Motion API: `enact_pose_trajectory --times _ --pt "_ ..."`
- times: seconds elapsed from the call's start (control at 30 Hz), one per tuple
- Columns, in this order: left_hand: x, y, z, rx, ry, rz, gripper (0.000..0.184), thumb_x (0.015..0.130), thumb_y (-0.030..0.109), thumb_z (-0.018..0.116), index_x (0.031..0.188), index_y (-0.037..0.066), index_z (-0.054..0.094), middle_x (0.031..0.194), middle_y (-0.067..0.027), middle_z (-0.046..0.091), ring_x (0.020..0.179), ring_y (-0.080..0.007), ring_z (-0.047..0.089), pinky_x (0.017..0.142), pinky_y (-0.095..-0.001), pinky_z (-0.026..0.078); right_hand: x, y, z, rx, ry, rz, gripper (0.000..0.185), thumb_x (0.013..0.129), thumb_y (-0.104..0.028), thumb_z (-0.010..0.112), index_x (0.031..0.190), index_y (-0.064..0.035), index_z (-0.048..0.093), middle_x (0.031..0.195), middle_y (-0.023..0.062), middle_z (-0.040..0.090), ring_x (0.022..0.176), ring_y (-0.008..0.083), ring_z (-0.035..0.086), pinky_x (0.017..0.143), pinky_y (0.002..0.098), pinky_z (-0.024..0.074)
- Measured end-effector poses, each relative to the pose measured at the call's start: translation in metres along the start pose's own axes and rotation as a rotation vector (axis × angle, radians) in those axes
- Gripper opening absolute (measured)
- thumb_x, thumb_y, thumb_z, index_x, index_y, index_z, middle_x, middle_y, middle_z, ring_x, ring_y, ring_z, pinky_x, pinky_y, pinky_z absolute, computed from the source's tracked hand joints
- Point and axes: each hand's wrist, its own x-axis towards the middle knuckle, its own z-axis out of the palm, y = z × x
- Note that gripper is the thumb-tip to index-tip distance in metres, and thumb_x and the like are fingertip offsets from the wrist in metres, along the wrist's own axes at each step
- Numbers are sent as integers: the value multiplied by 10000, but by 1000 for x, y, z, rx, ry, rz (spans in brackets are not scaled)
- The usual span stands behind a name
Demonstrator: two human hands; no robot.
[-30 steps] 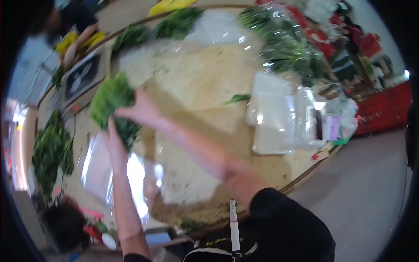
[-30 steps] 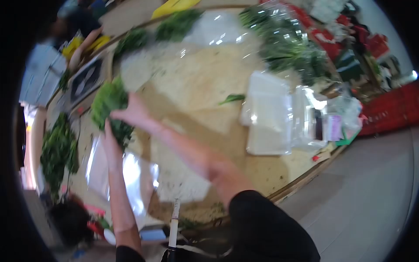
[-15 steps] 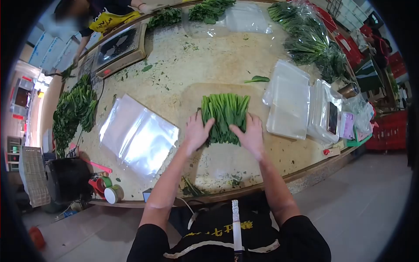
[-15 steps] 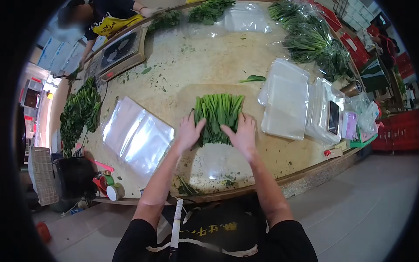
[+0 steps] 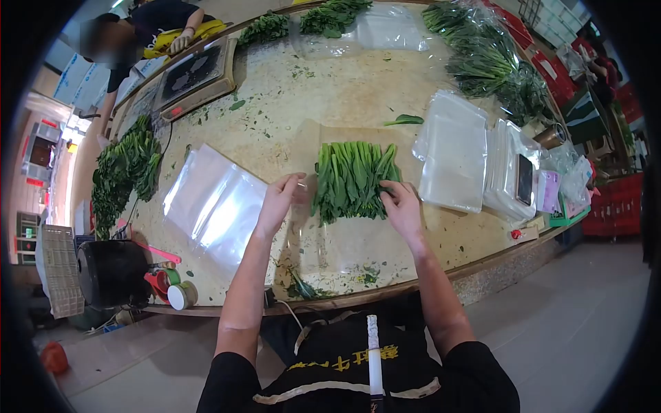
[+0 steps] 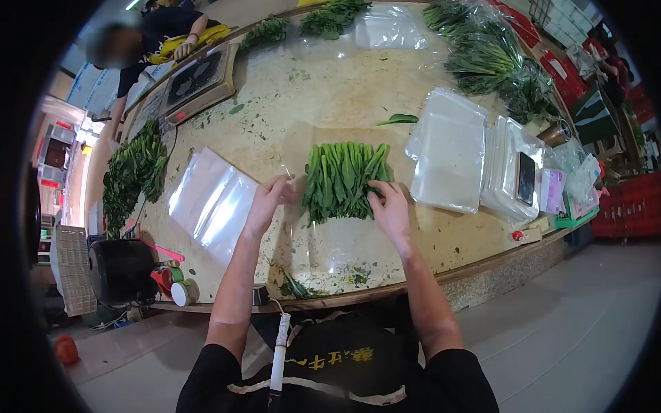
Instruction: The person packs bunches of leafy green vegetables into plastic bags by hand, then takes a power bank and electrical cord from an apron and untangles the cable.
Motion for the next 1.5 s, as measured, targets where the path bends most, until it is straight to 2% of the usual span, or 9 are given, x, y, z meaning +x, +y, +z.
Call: enact_pose_trajectory --times 0.27,0.33,0.7,0.77,0.9,1.0,1.1,1.2,1.5 --pt "11 -17 8 -361 -2 -212 454 1069 337 520 1310 -40 595 1113 -130 703 971 -210 686 867 -340 558 8 10 -34 -509 144 277 372 1020 -300 584 1185 31 623 875 252 714 843 452 698 779 494 553" --pt "14 -18 15 14 118 -178 398 1077 272 503 1231 -76 620 1110 -151 715 889 -210 691 775 -316 552 11 17 -32 -522 118 291 361 1016 -291 588 1170 32 634 886 255 717 862 458 695 780 510 545" --pt "-44 -28 -36 -53 146 -185 443 1080 271 468 1326 -90 541 1219 -183 696 1049 -276 699 867 -369 561 26 41 -9 -563 170 -69 351 1024 -276 576 1137 49 649 989 259 675 760 427 696 742 493 555" --pt "-44 -25 -38 -425 156 -266 542 1065 401 507 1338 -65 546 1286 -169 663 1135 -272 646 963 -403 514 43 27 -8 203 -86 610 382 1055 -331 536 1167 18 643 947 193 687 754 328 706 674 473 550" --pt "-14 -70 -59 -705 -55 -266 635 1044 509 524 1373 -34 547 1315 -164 633 1176 -278 603 1040 -425 464 64 30 2 733 -175 836 414 1075 -389 487 1084 -18 669 864 127 665 639 224 669 557 404 547" --pt "5 -76 -25 -426 -36 -320 661 1021 552 553 1375 -6 565 1310 -143 617 1194 -267 582 1048 -406 457 71 -7 15 987 -382 867 452 1053 -429 528 1164 -7 648 841 118 678 537 220 606 483 373 511" --pt "-12 -21 25 -426 32 -302 660 998 508 630 1420 15 508 1321 -123 609 1190 -241 581 1033 -396 465 81 -28 45 331 -550 613 660 994 -483 648 1381 37 526 968 115 680 749 173 633 703 360 539" --pt "-18 -14 41 -496 65 -226 719 1001 457 655 1499 12 388 1344 -129 589 1190 -232 578 1032 -389 467 78 -31 80 435 -348 396 741 926 -469 751 1376 60 492 1135 187 666 966 214 665 821 350 559" --pt "-66 8 28 -155 301 177 701 1042 303 616 1508 -102 283 1417 -206 530 1299 -237 528 1111 -352 416 61 -118 68 587 -622 269 754 971 -336 721 1489 61 344 1346 184 594 1208 232 590 1040 344 472"
